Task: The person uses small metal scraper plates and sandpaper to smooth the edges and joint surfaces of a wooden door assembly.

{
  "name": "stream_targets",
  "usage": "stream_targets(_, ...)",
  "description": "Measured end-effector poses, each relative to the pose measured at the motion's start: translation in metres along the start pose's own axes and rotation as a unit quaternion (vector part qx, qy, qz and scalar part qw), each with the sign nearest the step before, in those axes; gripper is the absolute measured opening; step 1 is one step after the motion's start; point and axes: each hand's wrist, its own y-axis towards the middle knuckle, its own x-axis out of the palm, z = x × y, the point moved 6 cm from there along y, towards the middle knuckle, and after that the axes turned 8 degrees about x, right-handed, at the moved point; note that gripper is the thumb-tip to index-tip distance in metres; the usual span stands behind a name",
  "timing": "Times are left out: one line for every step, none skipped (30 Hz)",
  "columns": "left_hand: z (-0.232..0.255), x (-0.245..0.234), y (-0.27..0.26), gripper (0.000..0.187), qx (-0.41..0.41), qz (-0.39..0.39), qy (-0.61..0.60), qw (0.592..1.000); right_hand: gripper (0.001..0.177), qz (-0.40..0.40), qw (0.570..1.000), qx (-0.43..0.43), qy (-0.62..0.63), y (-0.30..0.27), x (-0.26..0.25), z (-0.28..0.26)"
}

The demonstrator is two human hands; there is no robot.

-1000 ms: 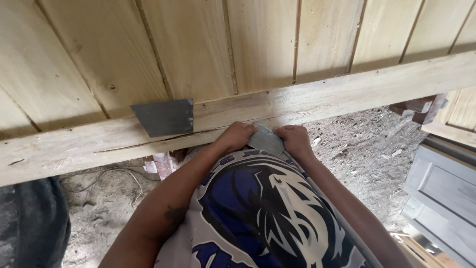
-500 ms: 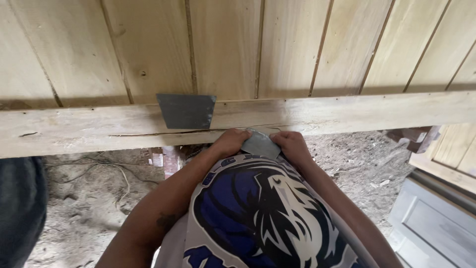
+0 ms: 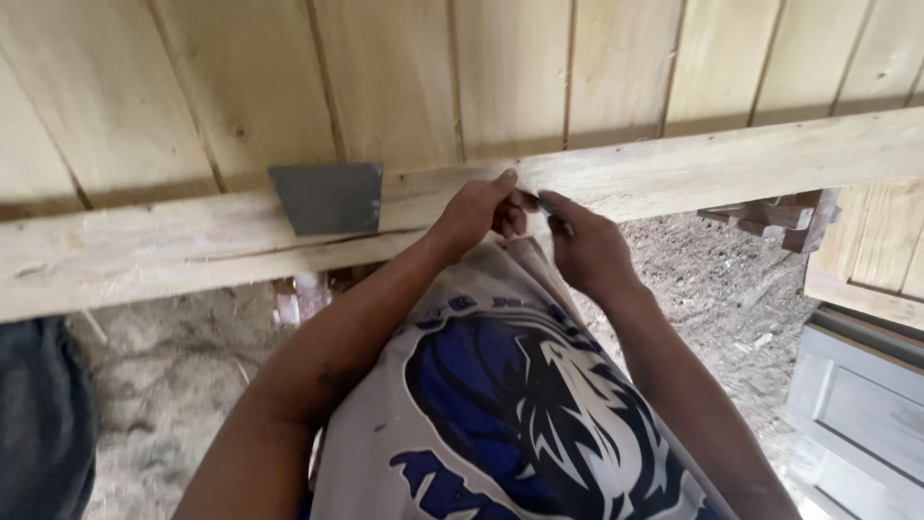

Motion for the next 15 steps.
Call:
stream_targets(0.018,-0.001,0.004,0.034,0.058,-0.001,0.087,0.994,0.043,0.037,0.996,0.039,0.065,0.006,-0.008,0.024)
stream_targets(0.038,-0.001,-0.004,0.03,0.172,0.009,0.245,0.954,0.031,0.037,0.988,0.087,0.119,0.012,-0.012,0.055)
stream_targets(0.052,0.002,-0.015,0.029,0.277,0.018,0.395,0.876,0.025,0.036,0.975,0.136,0.172,0.017,-0.015,0.087)
stream_targets(0.058,0.008,-0.03,0.029,0.364,0.03,0.533,0.763,0.022,0.034,0.944,0.099,0.314,0.022,-0.013,0.107)
stream_targets(0.054,0.012,-0.039,0.024,0.368,0.033,0.555,0.745,0.02,0.029,0.891,0.062,0.448,0.024,-0.012,0.127)
stream_targets(0.05,0.017,-0.041,0.018,0.378,0.031,0.578,0.723,0.02,0.027,0.816,0.024,0.576,0.028,-0.009,0.142)
stream_targets(0.044,0.022,-0.042,0.014,0.387,0.029,0.6,0.7,0.018,0.029,0.801,0.032,0.597,0.033,-0.003,0.158)
stream_targets(0.038,0.024,-0.04,0.012,0.379,0.038,0.62,0.686,0.017,0.027,0.787,0.039,0.616,0.039,0.002,0.172)
stream_targets(0.031,0.027,-0.037,0.01,0.37,0.047,0.639,0.673,0.016,0.024,0.772,0.047,0.634,0.045,0.005,0.185)
stream_targets(0.024,0.03,-0.038,0.009,0.356,0.058,0.659,0.66,0.017,0.005,0.766,0.04,0.642,0.054,0.009,0.193)
stream_targets(0.02,0.032,-0.04,0.009,0.363,0.082,0.645,0.667,0.018,-0.014,0.759,0.033,0.65,0.062,0.012,0.201)
stream_targets(0.018,0.032,-0.042,0.008,0.369,0.104,0.632,0.674,0.018,-0.034,0.751,0.029,0.659,0.07,0.017,0.209)
stream_targets(0.017,0.034,-0.045,0.008,0.376,0.126,0.618,0.679,0.018,-0.057,0.754,0.019,0.654,0.079,0.02,0.216)
stream_targets(0.015,0.034,-0.045,0.008,0.361,0.134,0.569,0.727,0.018,-0.077,0.754,0.007,0.652,0.09,0.022,0.222)
stream_targets(0.013,0.037,-0.048,0.008,0.345,0.142,0.516,0.771,0.018,-0.097,0.754,-0.005,0.65,0.102,0.021,0.227)
